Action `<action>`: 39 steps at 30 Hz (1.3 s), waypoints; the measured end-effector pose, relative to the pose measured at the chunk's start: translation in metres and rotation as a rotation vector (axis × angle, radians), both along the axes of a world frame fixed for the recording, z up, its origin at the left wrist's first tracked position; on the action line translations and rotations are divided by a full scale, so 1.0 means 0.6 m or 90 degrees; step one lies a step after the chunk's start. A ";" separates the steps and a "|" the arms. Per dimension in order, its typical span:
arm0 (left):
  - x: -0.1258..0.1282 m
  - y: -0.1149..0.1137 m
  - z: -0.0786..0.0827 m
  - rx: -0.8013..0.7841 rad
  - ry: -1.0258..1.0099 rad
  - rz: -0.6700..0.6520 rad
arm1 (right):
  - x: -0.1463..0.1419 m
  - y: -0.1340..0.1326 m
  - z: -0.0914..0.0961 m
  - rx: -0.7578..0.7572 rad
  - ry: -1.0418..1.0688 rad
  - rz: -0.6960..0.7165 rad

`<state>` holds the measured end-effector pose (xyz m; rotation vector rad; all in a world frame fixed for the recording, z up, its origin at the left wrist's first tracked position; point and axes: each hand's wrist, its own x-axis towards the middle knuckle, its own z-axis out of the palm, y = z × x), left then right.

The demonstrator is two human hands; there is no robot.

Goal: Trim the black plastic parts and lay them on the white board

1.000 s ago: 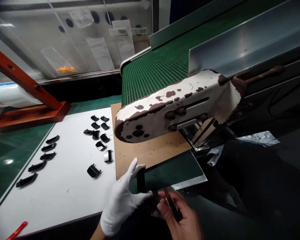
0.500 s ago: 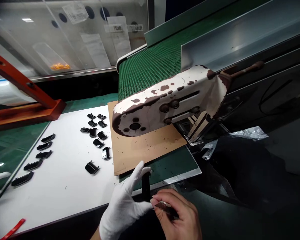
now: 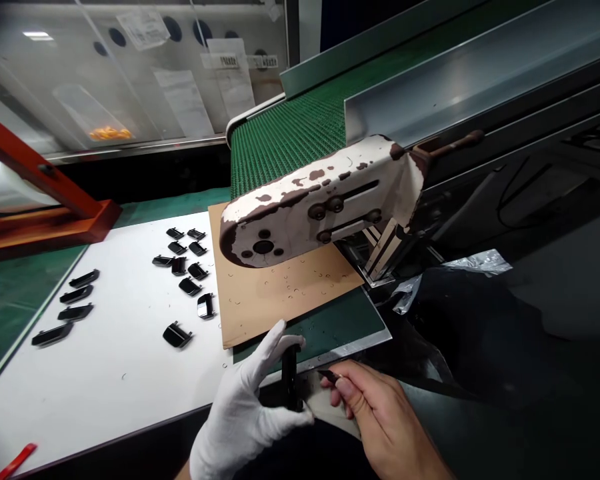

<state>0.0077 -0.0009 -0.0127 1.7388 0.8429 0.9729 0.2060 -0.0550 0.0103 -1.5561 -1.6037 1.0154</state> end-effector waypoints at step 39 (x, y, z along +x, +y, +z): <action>0.007 -0.025 0.034 -0.132 -0.061 -0.073 | -0.028 0.002 0.016 0.209 -0.446 0.085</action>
